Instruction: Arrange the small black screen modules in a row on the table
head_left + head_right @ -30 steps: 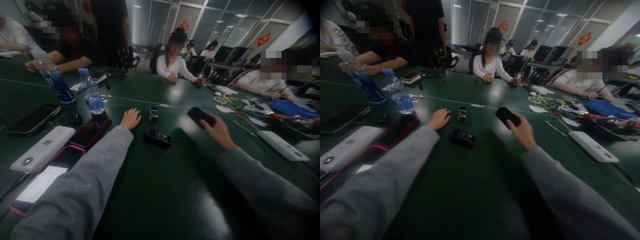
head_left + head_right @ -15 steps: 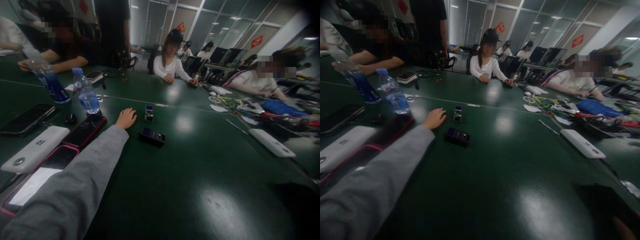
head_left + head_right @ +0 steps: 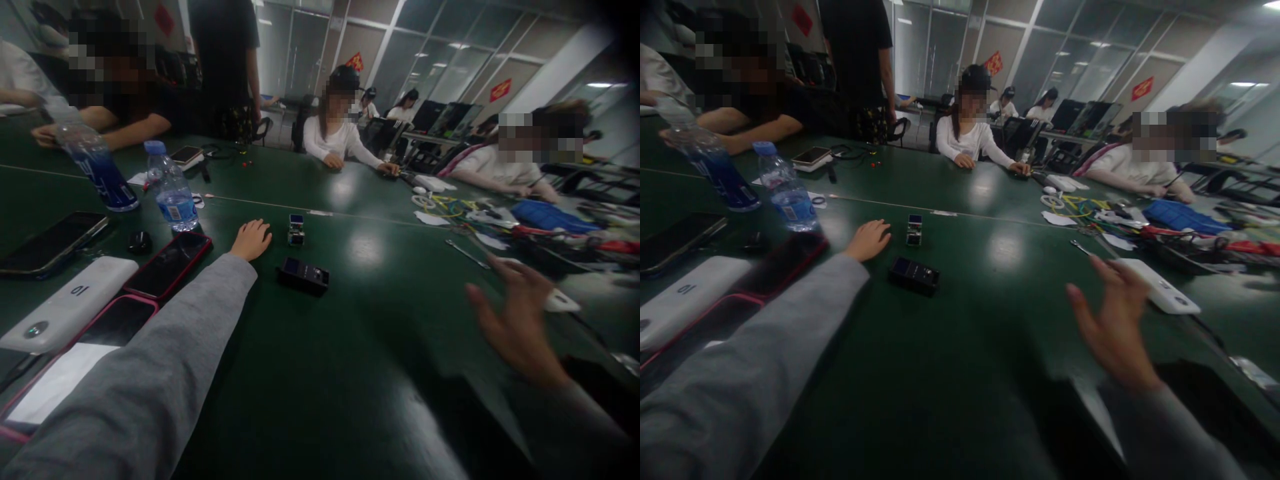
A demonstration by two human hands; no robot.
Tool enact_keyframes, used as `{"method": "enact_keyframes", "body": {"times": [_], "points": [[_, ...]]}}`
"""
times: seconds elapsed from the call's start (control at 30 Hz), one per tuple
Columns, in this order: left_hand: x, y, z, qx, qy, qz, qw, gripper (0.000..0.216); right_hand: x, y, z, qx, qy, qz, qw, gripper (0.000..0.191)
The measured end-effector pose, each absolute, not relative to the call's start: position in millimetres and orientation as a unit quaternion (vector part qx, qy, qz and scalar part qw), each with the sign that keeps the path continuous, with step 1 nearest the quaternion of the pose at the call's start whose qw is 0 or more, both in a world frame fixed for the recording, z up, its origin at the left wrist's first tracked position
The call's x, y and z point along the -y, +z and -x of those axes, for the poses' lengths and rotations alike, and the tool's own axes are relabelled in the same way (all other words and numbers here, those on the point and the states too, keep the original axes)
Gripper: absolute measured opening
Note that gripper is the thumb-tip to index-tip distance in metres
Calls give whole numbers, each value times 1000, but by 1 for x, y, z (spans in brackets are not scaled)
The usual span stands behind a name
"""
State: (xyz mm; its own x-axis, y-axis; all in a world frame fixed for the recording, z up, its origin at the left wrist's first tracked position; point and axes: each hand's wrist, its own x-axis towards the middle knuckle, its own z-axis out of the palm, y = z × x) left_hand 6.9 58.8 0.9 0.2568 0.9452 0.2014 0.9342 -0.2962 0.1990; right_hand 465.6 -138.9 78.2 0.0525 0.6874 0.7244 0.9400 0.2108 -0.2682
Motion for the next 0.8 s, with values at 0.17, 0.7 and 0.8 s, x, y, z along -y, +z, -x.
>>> {"method": "enact_keyframes", "body": {"times": [0.17, 0.7, 0.8], "points": [[-60, -1, -6, -591, 144, -793, 22, 50, 40, 39, -352, 822, 52, 452, 342, 63], [-59, 4, -9, -598, 133, -790, 25, 51, -29, -3, -279, 806, 102, 443, 380, 33], [-59, 4, -9, -597, 129, -792, 24, 52, -26, -1, -279, 784, 113, 449, 414, 28]]}}
